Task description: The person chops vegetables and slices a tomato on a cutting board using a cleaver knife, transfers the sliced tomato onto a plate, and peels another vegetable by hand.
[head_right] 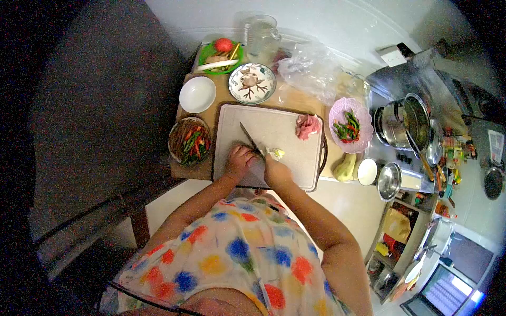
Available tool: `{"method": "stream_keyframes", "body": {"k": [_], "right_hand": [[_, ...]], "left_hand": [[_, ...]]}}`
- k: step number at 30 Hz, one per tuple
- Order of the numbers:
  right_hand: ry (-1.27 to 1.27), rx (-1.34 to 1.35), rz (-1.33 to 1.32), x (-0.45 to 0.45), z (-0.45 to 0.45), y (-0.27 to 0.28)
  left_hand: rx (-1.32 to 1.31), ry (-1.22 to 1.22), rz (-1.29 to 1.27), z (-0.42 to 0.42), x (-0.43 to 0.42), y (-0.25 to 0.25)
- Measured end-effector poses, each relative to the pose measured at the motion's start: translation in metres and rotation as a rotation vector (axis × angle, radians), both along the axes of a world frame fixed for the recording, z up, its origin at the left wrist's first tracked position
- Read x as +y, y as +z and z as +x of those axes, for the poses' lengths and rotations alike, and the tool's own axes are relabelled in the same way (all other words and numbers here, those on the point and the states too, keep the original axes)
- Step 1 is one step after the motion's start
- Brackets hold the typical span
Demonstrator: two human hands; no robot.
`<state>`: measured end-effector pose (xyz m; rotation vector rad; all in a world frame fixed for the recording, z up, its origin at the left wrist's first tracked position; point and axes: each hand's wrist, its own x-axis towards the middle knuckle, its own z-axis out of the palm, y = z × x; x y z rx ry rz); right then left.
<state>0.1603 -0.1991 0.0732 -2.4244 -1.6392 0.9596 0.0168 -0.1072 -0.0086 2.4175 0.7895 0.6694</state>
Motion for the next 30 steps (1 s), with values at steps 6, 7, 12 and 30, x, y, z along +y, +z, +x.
{"method": "stream_keyframes", "body": {"k": [6,7,12,30], "right_hand": [[-0.141,0.041,0.074,0.003,-0.004,0.001],[-0.151,0.036,0.173,-0.001,0.000,-0.011],[-0.313,0.255,0.273,-0.015,0.025,-0.034],[0.136,-0.042,0.143,-0.018,0.023,0.018]], "left_hand": [[-0.096,-0.029,0.010,-0.004,-0.001,-0.008],[-0.109,-0.042,0.003,-0.006,-0.001,-0.008],[-0.053,-0.012,0.000,-0.010,-0.001,0.009],[-0.006,0.016,-0.024,-0.009,0.016,0.006]]}}
